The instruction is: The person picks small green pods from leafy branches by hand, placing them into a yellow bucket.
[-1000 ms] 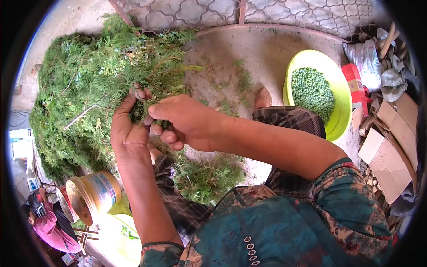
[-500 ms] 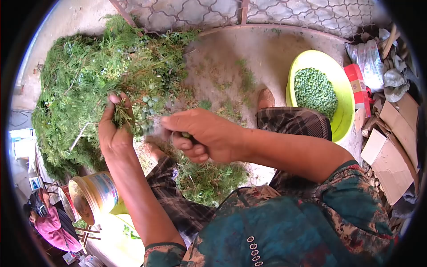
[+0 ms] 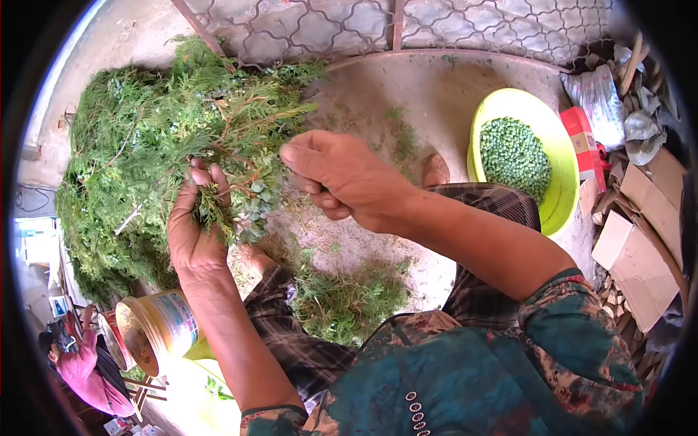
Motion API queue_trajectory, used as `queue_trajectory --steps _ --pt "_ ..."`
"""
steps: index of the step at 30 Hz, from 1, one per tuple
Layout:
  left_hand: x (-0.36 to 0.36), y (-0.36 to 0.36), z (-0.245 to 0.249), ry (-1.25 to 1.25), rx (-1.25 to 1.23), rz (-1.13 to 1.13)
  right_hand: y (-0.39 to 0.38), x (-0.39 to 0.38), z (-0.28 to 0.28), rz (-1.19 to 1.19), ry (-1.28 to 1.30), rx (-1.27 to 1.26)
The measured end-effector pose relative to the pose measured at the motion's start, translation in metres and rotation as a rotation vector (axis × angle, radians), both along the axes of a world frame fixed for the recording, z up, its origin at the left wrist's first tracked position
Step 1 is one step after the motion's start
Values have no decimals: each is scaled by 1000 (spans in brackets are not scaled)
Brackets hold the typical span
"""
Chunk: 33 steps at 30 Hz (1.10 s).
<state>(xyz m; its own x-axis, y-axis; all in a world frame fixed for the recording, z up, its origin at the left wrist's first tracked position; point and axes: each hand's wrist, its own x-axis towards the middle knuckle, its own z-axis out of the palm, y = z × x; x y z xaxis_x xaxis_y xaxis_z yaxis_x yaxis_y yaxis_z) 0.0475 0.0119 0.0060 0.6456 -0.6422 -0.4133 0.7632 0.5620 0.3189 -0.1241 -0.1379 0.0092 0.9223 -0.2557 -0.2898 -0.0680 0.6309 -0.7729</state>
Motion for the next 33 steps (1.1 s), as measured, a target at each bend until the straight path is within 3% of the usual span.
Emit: queue_trajectory --steps 6,9,12,20,23,26,29,33 --pt "-23 -9 19 -82 55 -95 1 9 3 51 -19 -129" --pt "-36 -15 30 -246 132 -351 1 7 4 17 -49 -135" --pt "-41 -16 20 -440 303 -306 1 8 2 24 -65 -82" --pt "-48 -21 23 -570 333 -191 -2 2 4 175 -35 39" --pt "-49 -22 24 -495 260 -236 0 4 1 148 -32 -46" --pt "-57 -25 30 -624 284 -287 -1 3 5 60 -21 -69" --pt "-61 -24 27 -736 602 -388 -1 3 6 12 -83 -67" --pt "-68 -27 29 -813 561 -335 0 1 9 -30 -105 -152"
